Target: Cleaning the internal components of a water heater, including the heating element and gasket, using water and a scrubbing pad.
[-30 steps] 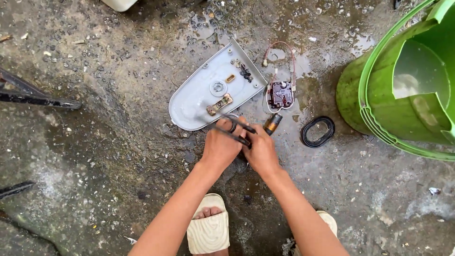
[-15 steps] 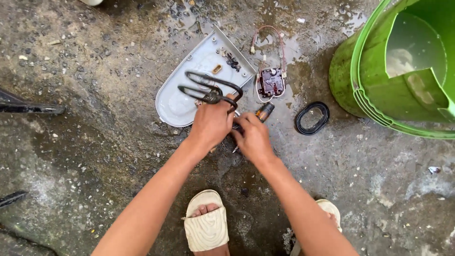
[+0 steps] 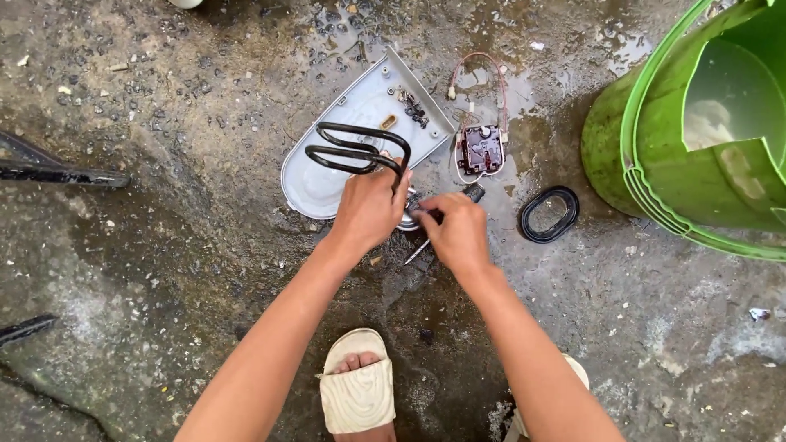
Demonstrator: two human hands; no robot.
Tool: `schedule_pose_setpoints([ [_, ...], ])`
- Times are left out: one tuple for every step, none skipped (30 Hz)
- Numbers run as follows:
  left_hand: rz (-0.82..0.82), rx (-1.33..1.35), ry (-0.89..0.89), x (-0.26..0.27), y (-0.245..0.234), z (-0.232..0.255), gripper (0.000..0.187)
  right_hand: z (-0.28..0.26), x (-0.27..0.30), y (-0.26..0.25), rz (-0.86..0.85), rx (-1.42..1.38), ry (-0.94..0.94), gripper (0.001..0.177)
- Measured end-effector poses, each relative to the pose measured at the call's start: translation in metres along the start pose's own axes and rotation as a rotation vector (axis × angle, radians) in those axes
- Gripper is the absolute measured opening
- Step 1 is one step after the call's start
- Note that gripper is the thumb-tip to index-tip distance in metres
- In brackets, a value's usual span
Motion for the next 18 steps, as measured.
schedule_pose_setpoints([
  [0.0,0.0,0.001,-0.001,-0.001,-0.003,0.041,-0.008,0.0,0.001,0.001,0.0,0.0,0.013],
  [-0.004,0.018,0.001,-0.003,-0.003,-0.006,0.036,-0.016,0.001,0.002,-0.031,-0.012,0.0,0.015],
  [-0.006,0.035,0.001,-0.004,-0.005,-0.009,0.032,-0.024,0.0,0.005,-0.064,-0.025,-0.001,0.017],
  [-0.005,0.034,0.002,-0.005,-0.005,-0.009,0.032,-0.021,-0.003,0.005,-0.062,-0.025,-0.003,0.017],
  [-0.007,0.055,-0.014,-0.004,-0.004,-0.01,0.033,-0.016,-0.005,0.003,-0.011,-0.03,0.054,0.023],
  [-0.008,0.077,-0.029,-0.004,-0.002,-0.011,0.035,-0.011,-0.006,0.0,0.04,-0.034,0.11,0.031],
  [-0.01,0.078,-0.025,-0.005,-0.006,-0.011,0.035,-0.018,-0.003,0.002,0.043,-0.031,0.112,0.031],
  [-0.029,0.09,-0.037,-0.006,-0.008,-0.011,0.031,-0.025,-0.001,0.006,-0.016,-0.051,0.09,0.035],
  [-0.047,0.102,-0.052,-0.006,-0.012,-0.011,0.029,-0.033,0.002,0.01,-0.077,-0.075,0.067,0.039],
  [-0.047,0.103,-0.052,-0.003,-0.01,-0.011,0.029,-0.034,0.0,0.006,-0.077,-0.074,0.067,0.039],
  [-0.068,0.093,-0.073,-0.001,-0.006,-0.012,0.031,-0.031,-0.002,0.0,-0.039,-0.076,0.129,0.038],
  [-0.088,0.084,-0.095,0.0,-0.003,-0.012,0.034,-0.029,-0.004,-0.007,-0.001,-0.077,0.19,0.037],
  [-0.09,0.082,-0.094,0.001,-0.004,-0.013,0.034,-0.033,-0.001,-0.006,0.0,-0.078,0.191,0.037],
  [-0.089,0.088,-0.076,0.002,-0.004,-0.014,0.031,-0.037,0.002,-0.004,-0.025,-0.097,0.191,0.037],
  [-0.084,0.096,-0.059,0.002,-0.005,-0.014,0.028,-0.041,0.003,-0.003,-0.053,-0.114,0.187,0.036],
  [-0.08,0.096,-0.058,0.0,-0.003,-0.017,0.028,-0.036,-0.001,-0.002,-0.053,-0.113,0.183,0.036],
  [-0.079,0.066,-0.042,-0.001,0.002,-0.019,0.03,-0.029,-0.003,-0.004,-0.032,-0.031,0.166,0.034],
  [-0.077,0.036,-0.025,-0.002,0.007,-0.02,0.031,-0.023,-0.004,-0.006,-0.01,0.051,0.149,0.032],
])
Point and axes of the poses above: each hand's wrist, its own x-axis away from the middle knuckle, its own y-axis out of the palm, z = x × y, the point moved 4 cm from there along -x, towards the middle knuckle, and after that the axes turned 9 degrees about -y, right-handed, at the moved point
